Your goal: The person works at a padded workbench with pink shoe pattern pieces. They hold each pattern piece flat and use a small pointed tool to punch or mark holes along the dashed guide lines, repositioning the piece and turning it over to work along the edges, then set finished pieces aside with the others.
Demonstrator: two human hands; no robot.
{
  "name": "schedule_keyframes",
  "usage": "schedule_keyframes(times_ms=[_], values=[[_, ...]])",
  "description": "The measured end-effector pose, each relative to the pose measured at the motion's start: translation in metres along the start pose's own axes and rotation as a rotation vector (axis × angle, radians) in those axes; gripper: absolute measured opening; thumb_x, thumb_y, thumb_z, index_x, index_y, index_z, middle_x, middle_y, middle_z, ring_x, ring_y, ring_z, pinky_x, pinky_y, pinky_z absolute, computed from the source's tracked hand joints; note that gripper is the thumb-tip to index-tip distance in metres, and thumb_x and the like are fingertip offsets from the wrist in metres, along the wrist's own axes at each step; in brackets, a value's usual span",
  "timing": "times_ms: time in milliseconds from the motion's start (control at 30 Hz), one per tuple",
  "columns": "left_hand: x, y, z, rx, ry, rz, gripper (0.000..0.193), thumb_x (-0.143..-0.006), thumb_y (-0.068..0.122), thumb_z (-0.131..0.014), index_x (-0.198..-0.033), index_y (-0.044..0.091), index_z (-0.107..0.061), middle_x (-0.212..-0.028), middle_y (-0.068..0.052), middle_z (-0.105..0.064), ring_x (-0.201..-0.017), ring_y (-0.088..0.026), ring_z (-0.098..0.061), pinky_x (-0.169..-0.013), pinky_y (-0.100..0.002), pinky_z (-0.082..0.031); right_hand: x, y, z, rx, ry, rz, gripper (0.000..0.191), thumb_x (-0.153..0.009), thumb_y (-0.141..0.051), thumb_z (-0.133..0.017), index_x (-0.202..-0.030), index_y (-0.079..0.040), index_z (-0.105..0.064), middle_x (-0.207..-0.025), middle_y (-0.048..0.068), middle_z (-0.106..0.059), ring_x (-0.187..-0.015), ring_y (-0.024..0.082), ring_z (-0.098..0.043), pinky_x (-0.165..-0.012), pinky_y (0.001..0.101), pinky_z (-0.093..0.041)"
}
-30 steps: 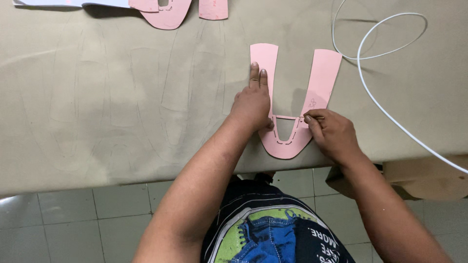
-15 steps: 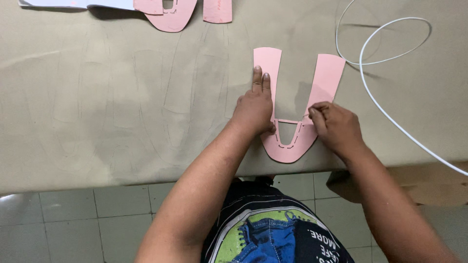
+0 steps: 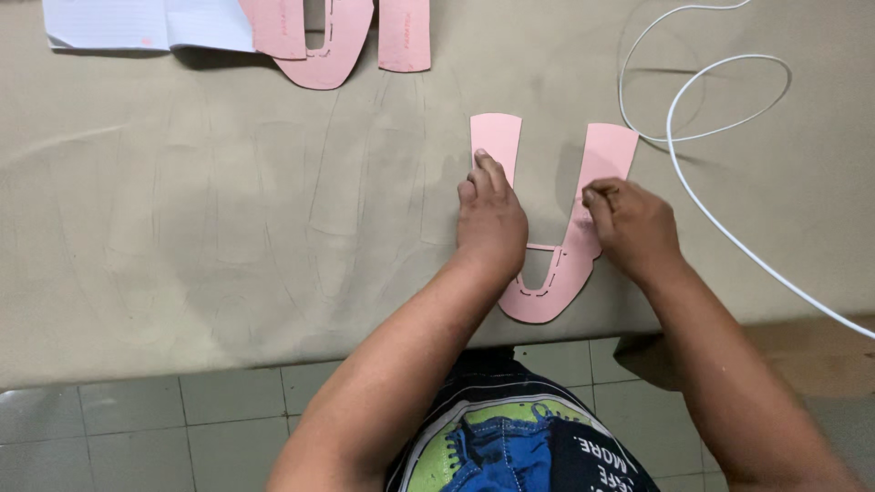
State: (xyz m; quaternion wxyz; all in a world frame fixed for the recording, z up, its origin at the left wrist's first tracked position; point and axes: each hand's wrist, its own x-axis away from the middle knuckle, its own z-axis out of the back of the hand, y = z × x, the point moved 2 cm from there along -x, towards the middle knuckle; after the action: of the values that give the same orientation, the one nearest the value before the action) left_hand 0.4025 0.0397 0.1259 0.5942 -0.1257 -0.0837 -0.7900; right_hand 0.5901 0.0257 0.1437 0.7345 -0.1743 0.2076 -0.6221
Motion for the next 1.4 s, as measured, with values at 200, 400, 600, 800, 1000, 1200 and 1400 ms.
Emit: schedule_keyframes(times_ms=[200,400,600,800,1000,1200,1400], values=[[-0.007,0.015,0.004,-0.142,-0.165,-0.039,0.075,-0.096,0.018,-0.061,-0.152,-0.014,-0.022,-0.157,-0.050,-0.016,-0.140,-0.064,-0.035,-0.116,-0.058,-0.034,-0.048,0.021,-0.003,-0.109,0.036,-0.053,0.019,-0.105,-0.019,-0.063,-0.110,-0.003,-0.072,-0.099,0.014,-0.075,-0.089,0.031,-0.072,-0.081,0.0397,-0.056],[-0.011,0.022,0.038,-0.128,-0.355,-0.081,0.097,-0.099,0.023,-0.063,-0.162,0.046,0.007,-0.154,-0.051,-0.010,-0.130,-0.069,-0.040,-0.106,-0.060,-0.044,-0.053,0.019,-0.006,-0.041,0.028,-0.041,0.022,-0.104,-0.021,-0.064,-0.108,-0.002,-0.074,-0.099,0.015,-0.076,-0.089,0.032,-0.072,-0.081,0.0405,-0.056],[-0.012,0.026,0.057,-0.116,-0.568,-0.106,0.127,-0.083,0.032,-0.086,-0.161,0.051,0.014,-0.156,-0.054,-0.003,-0.136,-0.066,-0.036,-0.105,-0.053,-0.047,-0.078,0.026,-0.004,-0.119,-0.026,-0.159,0.026,-0.104,-0.025,-0.061,-0.110,-0.004,-0.074,-0.101,0.013,-0.077,-0.091,0.028,-0.074,-0.083,0.0378,-0.055],[-0.013,0.027,0.055,-0.150,-0.502,-0.084,0.120,-0.088,0.029,-0.081,-0.160,0.052,0.013,-0.154,-0.056,-0.007,-0.132,-0.067,-0.042,-0.098,-0.051,-0.052,-0.080,0.024,-0.001,-0.171,-0.019,-0.215,0.026,-0.103,-0.026,-0.061,-0.112,-0.005,-0.074,-0.099,0.012,-0.077,-0.091,0.026,-0.074,-0.082,0.0371,-0.055],[-0.012,0.026,0.053,-0.195,-0.504,-0.126,0.119,-0.089,0.032,-0.079,-0.161,0.047,0.015,-0.152,-0.057,-0.010,-0.130,-0.066,-0.045,-0.096,-0.047,-0.055,-0.078,0.027,-0.001,-0.187,0.002,-0.193,0.027,-0.102,-0.027,-0.063,-0.110,-0.004,-0.074,-0.099,0.013,-0.076,-0.089,0.026,-0.074,-0.080,0.0371,-0.056],[-0.011,0.026,0.052,-0.203,-0.469,-0.106,0.119,-0.090,0.029,-0.079,-0.160,0.048,0.014,-0.151,-0.057,-0.011,-0.130,-0.064,-0.047,-0.094,-0.045,-0.056,-0.076,0.040,0.013,0.121,-0.056,-0.231,0.024,-0.106,-0.025,-0.063,-0.114,-0.005,-0.075,-0.096,0.015,-0.076,-0.086,0.029,-0.074,-0.080,0.0401,-0.056],[-0.009,0.025,0.060,-0.211,-0.491,-0.108,0.126,-0.085,0.033,-0.084,-0.161,0.048,0.015,-0.152,-0.056,-0.010,-0.130,-0.063,-0.046,-0.094,-0.044,-0.055,-0.074,0.040,0.013,-0.159,-0.031,-0.171,0.027,-0.101,-0.026,-0.061,-0.111,-0.005,-0.074,-0.096,0.012,-0.077,-0.090,0.026,-0.075,-0.081,0.0377,-0.056]])
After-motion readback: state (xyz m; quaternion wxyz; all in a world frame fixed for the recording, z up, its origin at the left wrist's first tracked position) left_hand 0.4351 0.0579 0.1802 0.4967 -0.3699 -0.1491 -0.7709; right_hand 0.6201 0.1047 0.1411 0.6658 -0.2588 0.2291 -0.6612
